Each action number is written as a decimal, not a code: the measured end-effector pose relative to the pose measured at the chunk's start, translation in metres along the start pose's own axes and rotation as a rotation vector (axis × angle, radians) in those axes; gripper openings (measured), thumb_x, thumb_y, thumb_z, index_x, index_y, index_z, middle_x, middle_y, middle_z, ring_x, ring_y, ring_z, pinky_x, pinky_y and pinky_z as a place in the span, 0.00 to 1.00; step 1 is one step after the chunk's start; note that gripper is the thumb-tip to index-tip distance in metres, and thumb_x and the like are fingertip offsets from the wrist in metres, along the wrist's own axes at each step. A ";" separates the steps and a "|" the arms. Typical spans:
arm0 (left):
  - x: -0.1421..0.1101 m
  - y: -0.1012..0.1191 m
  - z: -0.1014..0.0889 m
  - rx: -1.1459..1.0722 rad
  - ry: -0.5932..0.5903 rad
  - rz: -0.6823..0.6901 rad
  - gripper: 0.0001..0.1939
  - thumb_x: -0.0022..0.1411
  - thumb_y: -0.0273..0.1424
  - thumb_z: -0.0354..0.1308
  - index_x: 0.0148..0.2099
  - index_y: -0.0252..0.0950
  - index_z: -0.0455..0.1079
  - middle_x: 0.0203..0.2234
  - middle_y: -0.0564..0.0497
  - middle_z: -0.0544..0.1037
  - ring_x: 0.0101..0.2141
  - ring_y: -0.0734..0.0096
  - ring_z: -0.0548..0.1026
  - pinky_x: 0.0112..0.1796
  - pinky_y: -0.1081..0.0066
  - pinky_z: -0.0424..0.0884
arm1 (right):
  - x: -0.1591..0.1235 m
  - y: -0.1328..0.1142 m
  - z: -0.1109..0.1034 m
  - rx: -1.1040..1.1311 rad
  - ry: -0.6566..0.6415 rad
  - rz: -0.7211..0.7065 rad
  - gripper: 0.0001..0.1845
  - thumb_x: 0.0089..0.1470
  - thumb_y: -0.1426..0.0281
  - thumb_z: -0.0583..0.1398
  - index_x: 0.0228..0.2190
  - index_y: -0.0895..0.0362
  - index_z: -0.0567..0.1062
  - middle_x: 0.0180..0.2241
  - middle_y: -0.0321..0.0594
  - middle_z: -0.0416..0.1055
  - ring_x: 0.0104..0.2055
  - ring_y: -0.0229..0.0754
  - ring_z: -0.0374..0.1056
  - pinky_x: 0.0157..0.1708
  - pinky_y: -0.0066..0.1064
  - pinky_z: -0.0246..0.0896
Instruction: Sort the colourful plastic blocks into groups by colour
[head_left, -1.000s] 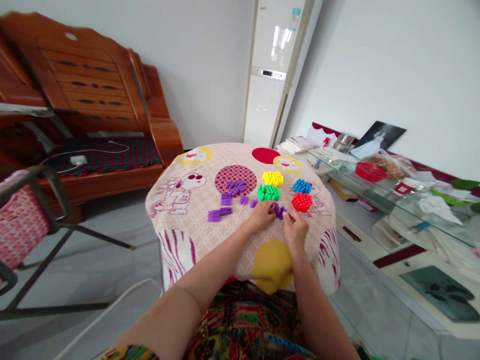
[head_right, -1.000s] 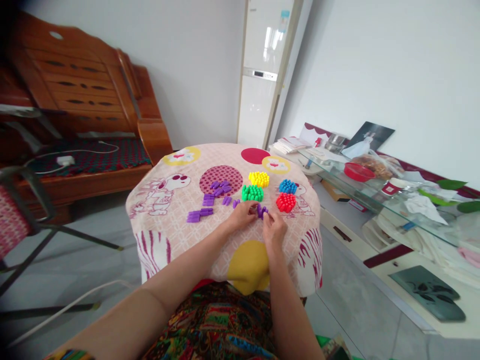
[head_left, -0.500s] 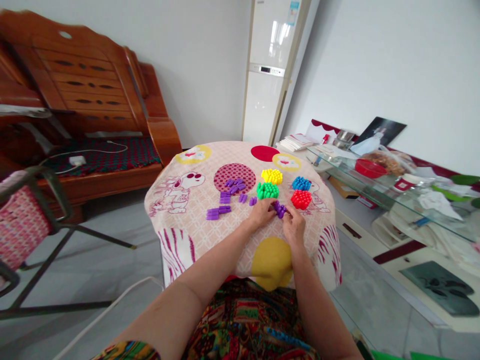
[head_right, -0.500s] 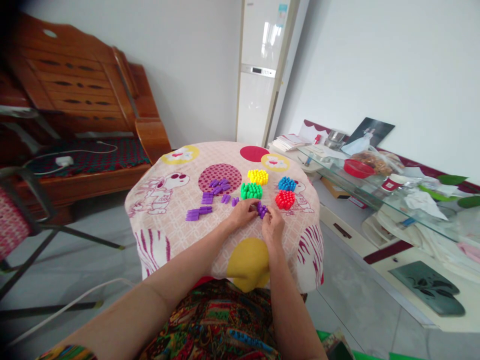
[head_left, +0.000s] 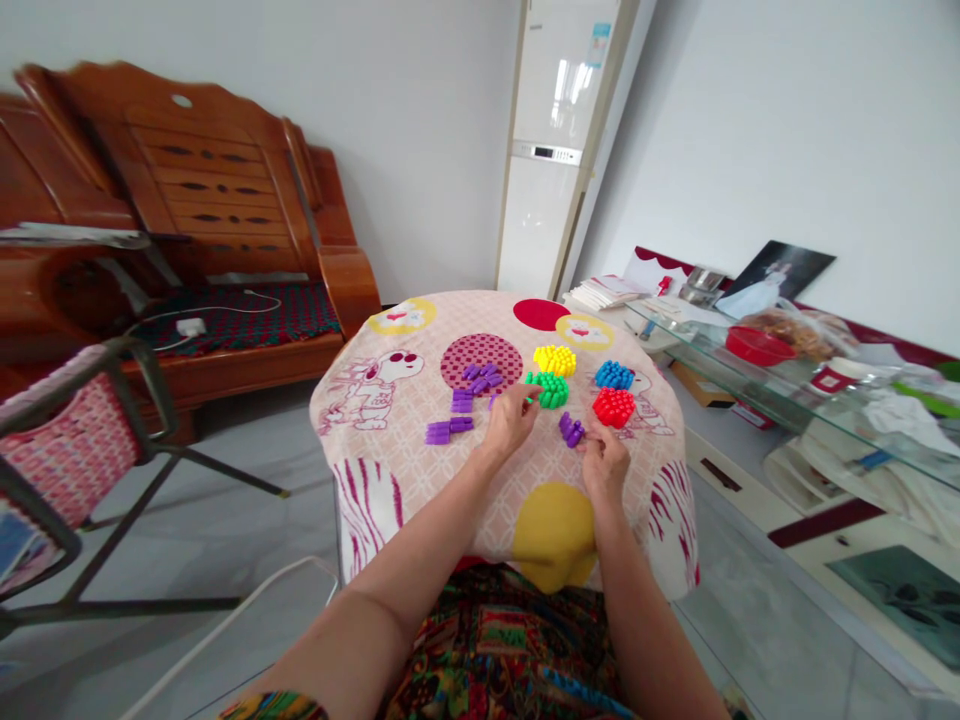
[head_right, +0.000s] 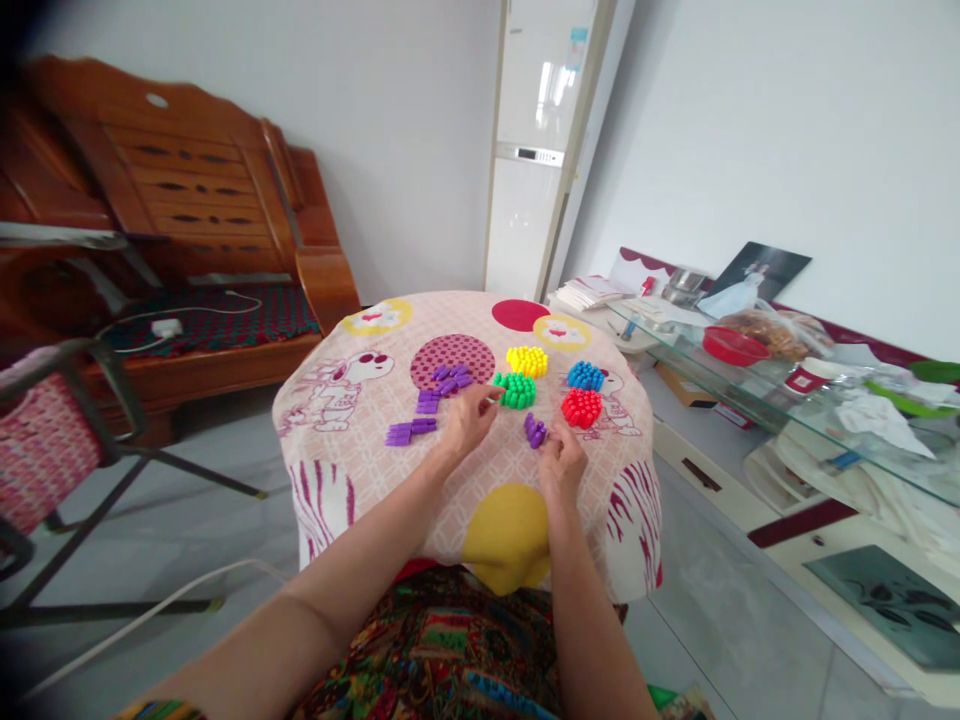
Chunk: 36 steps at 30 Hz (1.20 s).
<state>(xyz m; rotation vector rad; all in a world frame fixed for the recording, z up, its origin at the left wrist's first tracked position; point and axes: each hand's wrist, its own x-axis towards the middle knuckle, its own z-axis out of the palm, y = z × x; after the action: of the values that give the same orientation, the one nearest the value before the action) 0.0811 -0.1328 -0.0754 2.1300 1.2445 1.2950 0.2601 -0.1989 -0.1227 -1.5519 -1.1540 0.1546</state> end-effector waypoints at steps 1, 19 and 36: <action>0.003 -0.005 -0.014 0.033 0.056 -0.016 0.16 0.61 0.22 0.55 0.50 0.34 0.76 0.40 0.46 0.81 0.35 0.70 0.77 0.42 0.71 0.74 | 0.000 -0.002 -0.001 0.007 -0.004 0.012 0.24 0.49 0.68 0.50 0.41 0.62 0.80 0.34 0.49 0.80 0.33 0.47 0.76 0.39 0.37 0.70; 0.009 -0.066 -0.090 0.260 0.002 -0.440 0.08 0.54 0.22 0.62 0.38 0.37 0.74 0.33 0.47 0.81 0.37 0.62 0.79 0.43 0.62 0.74 | 0.000 -0.006 0.000 0.033 -0.013 0.044 0.22 0.49 0.65 0.52 0.37 0.61 0.81 0.34 0.50 0.80 0.30 0.46 0.75 0.36 0.36 0.69; 0.001 0.007 0.015 -0.013 -0.321 -0.050 0.18 0.52 0.17 0.52 0.41 0.35 0.76 0.34 0.50 0.82 0.37 0.67 0.78 0.43 0.68 0.73 | 0.001 0.000 -0.001 0.023 -0.041 0.018 0.22 0.52 0.64 0.53 0.40 0.61 0.81 0.38 0.52 0.81 0.33 0.47 0.75 0.39 0.38 0.69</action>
<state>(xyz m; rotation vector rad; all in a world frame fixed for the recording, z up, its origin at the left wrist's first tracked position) 0.0975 -0.1342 -0.0776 2.1756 1.1403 0.8930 0.2615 -0.1984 -0.1222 -1.5450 -1.1671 0.2119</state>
